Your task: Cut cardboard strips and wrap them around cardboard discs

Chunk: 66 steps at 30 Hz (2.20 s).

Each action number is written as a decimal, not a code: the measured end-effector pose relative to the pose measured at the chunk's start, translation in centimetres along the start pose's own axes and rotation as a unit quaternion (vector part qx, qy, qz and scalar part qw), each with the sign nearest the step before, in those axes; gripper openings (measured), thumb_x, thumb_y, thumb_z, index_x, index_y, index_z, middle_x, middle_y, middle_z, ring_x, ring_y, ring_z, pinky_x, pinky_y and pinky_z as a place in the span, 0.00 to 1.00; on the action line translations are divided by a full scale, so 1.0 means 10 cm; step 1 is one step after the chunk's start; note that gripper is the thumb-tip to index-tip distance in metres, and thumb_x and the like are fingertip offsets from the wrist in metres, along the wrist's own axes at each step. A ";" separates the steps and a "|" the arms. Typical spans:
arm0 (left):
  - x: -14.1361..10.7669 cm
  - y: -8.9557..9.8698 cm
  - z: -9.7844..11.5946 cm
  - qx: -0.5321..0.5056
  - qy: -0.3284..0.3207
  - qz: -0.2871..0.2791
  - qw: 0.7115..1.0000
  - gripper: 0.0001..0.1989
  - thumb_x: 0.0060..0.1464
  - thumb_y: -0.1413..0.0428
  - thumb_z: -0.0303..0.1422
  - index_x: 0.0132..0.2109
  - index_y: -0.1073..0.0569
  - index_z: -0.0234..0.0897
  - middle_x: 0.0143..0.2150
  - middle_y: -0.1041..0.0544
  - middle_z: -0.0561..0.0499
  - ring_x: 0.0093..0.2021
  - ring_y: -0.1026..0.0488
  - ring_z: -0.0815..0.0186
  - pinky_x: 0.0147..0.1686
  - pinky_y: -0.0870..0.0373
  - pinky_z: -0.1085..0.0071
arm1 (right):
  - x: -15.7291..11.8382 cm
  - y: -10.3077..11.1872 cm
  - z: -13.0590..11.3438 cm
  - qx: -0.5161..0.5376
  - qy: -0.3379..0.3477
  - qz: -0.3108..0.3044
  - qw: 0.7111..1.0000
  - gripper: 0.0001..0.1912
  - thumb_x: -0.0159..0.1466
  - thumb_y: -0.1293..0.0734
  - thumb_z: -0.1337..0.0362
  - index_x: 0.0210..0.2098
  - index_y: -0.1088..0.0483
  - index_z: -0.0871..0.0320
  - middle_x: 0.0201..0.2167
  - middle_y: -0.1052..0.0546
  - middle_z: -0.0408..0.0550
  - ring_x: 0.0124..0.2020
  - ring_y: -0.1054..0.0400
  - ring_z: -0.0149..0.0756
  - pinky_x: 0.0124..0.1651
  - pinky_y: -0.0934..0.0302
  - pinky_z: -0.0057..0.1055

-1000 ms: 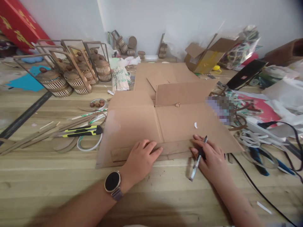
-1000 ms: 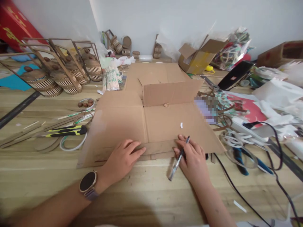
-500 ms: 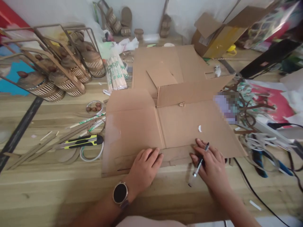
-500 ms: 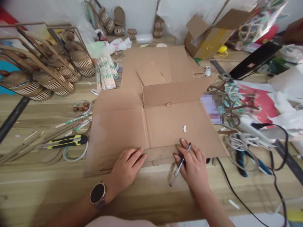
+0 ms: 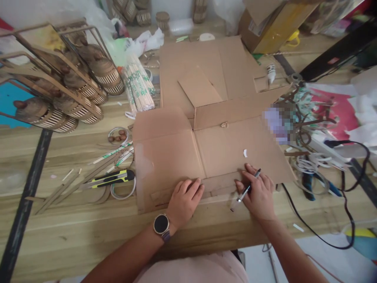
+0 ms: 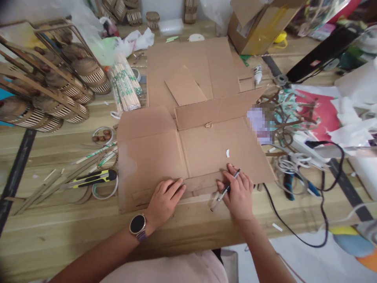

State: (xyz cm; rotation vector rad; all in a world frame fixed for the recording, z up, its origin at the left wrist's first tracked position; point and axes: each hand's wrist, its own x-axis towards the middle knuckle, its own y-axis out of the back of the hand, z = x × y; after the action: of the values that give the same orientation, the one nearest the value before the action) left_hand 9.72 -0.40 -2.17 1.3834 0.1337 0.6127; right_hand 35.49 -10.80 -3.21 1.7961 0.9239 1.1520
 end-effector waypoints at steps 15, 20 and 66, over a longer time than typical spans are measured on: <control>0.07 0.01 -0.11 -0.019 -0.040 -0.040 0.998 0.17 0.67 0.50 0.37 0.59 0.29 0.39 0.62 0.29 0.47 0.54 0.35 0.59 0.53 0.37 0.61 | 0.07 0.03 0.09 0.029 -0.255 0.108 0.960 0.24 0.67 0.39 0.53 0.56 0.37 0.61 0.61 0.34 0.63 0.65 0.48 0.56 0.64 0.54 0.59; 0.08 0.02 -0.08 -0.019 -0.035 -0.034 0.999 0.17 0.68 0.51 0.36 0.58 0.28 0.38 0.62 0.28 0.46 0.54 0.35 0.59 0.54 0.37 0.61 | -0.05 0.08 -0.05 0.036 -0.232 0.114 0.965 0.23 0.68 0.41 0.58 0.61 0.42 0.58 0.66 0.39 0.63 0.67 0.51 0.58 0.63 0.55 0.65; 0.12 0.01 -0.02 0.055 -0.061 -0.037 0.996 0.17 0.66 0.53 0.28 0.58 0.29 0.35 0.61 0.28 0.45 0.53 0.34 0.56 0.51 0.35 0.58 | -0.21 -0.07 -0.28 -0.051 -0.044 0.004 0.998 0.12 0.69 0.40 0.61 0.48 0.31 0.55 0.57 0.26 0.57 0.63 0.41 0.50 0.62 0.48 0.54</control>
State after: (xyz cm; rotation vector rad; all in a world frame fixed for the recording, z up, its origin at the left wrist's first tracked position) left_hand 10.56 0.37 -1.85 1.5121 0.1229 0.4634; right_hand 32.07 -11.67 -3.79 1.7552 0.7933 1.0969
